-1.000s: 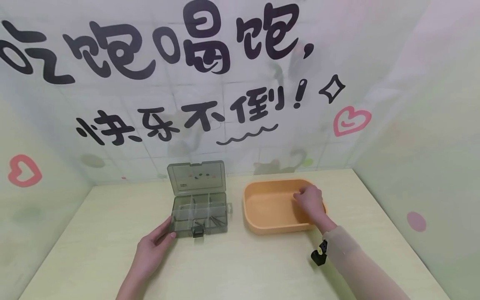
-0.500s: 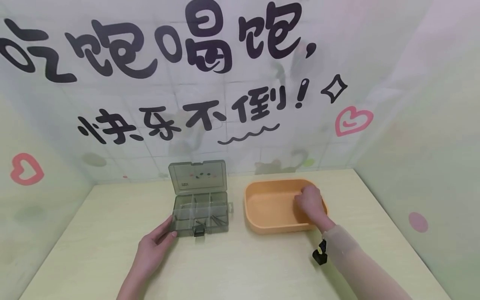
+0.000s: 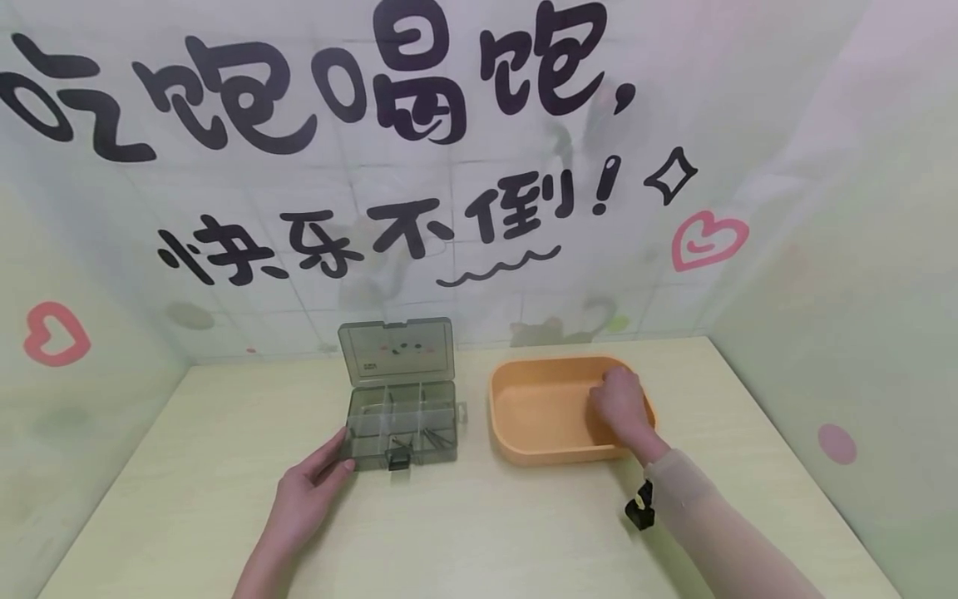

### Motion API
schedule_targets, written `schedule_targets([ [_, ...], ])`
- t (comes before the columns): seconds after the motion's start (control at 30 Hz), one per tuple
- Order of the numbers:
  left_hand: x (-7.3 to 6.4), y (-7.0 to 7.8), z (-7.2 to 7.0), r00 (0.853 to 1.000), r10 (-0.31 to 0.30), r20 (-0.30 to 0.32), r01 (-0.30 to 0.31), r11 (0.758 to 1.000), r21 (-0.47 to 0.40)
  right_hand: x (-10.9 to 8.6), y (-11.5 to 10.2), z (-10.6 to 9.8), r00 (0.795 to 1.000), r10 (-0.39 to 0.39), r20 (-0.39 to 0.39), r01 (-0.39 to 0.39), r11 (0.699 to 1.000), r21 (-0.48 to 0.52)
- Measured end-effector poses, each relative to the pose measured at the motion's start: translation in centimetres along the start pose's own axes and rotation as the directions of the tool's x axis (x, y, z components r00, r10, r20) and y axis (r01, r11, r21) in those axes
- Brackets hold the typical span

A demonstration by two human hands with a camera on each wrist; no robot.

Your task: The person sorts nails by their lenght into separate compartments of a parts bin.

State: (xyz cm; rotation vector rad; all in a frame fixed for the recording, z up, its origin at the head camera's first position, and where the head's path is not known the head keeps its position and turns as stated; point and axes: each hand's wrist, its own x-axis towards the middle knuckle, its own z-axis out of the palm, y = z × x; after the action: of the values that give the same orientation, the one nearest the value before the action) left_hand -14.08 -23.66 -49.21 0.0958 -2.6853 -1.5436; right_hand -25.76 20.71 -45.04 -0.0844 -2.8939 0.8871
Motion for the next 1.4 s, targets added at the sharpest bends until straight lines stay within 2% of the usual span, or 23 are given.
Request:
schedule_targets([
  [0.33, -0.1, -0.1, 0.1, 1.0, 0.0, 0.0, 0.0, 1.0, -0.001, -0.4, 0.4, -0.7, 0.999, -0.031, -0.014, 0.03, 0.998, -0.054],
  [0.67, -0.1, -0.2, 0.2, 1.0, -0.015, 0.003, 0.015, 1.0, 0.001, 0.3, 0.9, -0.2, 0.992, -0.075, 0.103, 0.062, 0.991, 0.121],
  [0.97, -0.1, -0.1, 0.1, 1.0, -0.014, -0.003, 0.014, 1.0, 0.004, 0.2, 0.6, 0.6, 0.986, -0.057, 0.156, 0.019, 0.971, 0.238],
  [1.13, -0.1, -0.2, 0.1, 1.0, -0.01, -0.004, 0.01, 1.0, 0.008, 0.4, 0.2, 1.2, 0.982, -0.057, 0.181, 0.017, 0.977, 0.215],
  [1.4, 0.0, -0.1, 0.1, 1.0, -0.011, -0.005, 0.011, 1.0, 0.007, 1.2, -0.2, 1.8, 0.975, -0.114, 0.19, 0.082, 0.982, 0.167],
])
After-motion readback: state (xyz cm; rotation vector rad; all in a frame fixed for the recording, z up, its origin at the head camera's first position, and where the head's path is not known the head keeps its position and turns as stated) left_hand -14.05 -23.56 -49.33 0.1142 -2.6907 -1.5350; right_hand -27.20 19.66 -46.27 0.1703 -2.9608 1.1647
